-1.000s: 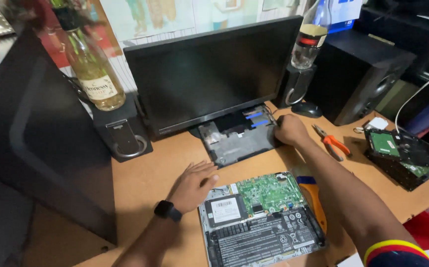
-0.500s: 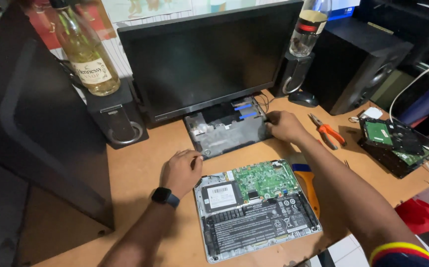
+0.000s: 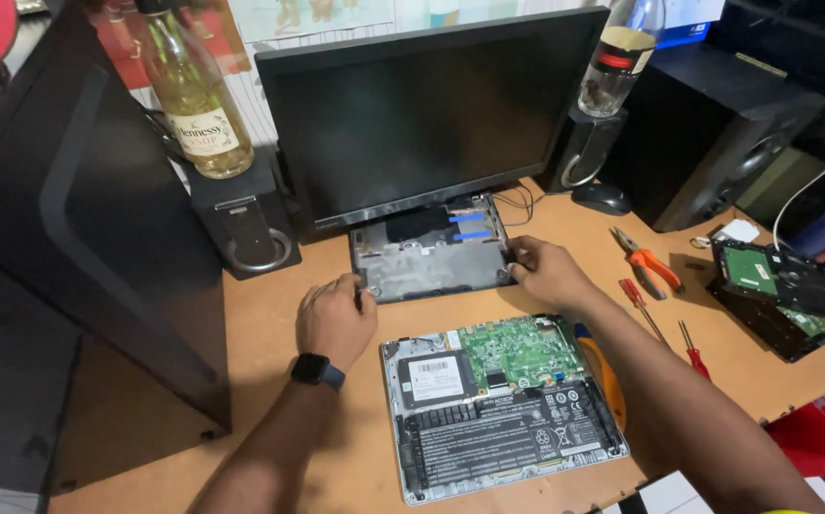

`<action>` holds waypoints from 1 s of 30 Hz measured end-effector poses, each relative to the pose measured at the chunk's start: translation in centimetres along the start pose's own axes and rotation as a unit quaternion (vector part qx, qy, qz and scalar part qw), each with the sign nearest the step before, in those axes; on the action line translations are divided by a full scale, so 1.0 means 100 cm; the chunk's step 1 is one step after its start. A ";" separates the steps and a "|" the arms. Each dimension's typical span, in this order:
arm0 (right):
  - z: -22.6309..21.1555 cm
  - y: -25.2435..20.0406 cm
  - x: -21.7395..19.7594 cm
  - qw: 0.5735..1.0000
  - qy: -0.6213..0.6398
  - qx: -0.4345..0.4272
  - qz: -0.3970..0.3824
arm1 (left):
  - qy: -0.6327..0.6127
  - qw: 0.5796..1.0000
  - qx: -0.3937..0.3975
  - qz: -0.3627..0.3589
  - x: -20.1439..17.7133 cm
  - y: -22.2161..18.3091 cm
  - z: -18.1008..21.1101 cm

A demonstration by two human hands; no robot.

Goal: Unscrewing the back cover of a laptop, prying it open, and cleaning the internal components with a brush.

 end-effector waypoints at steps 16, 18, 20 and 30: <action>0.033 -0.190 -0.058 0.974 -0.070 0.023 0.216 | -0.086 0.942 0.242 -0.214 0.006 -0.015 0.072; 0.047 -0.201 -0.048 0.979 -0.016 0.093 0.180 | -0.118 0.925 0.265 -0.247 0.001 -0.015 0.089; 0.066 -0.209 -0.027 0.981 -0.042 0.148 0.117 | -0.113 0.893 0.144 -0.410 0.016 -0.028 0.087; 0.044 -0.196 -0.037 0.986 -0.038 0.123 0.101 | -0.230 0.902 0.222 -0.290 -0.001 -0.067 0.084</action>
Point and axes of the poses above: each hand's wrist, its own y-axis towards the middle knuckle, its own x-axis out of the palm, z = x × y, the point moved 7 cm from there along y, towards the middle knuckle, and after that the axes turned 11 degrees about -y, right-handed, at the moved point
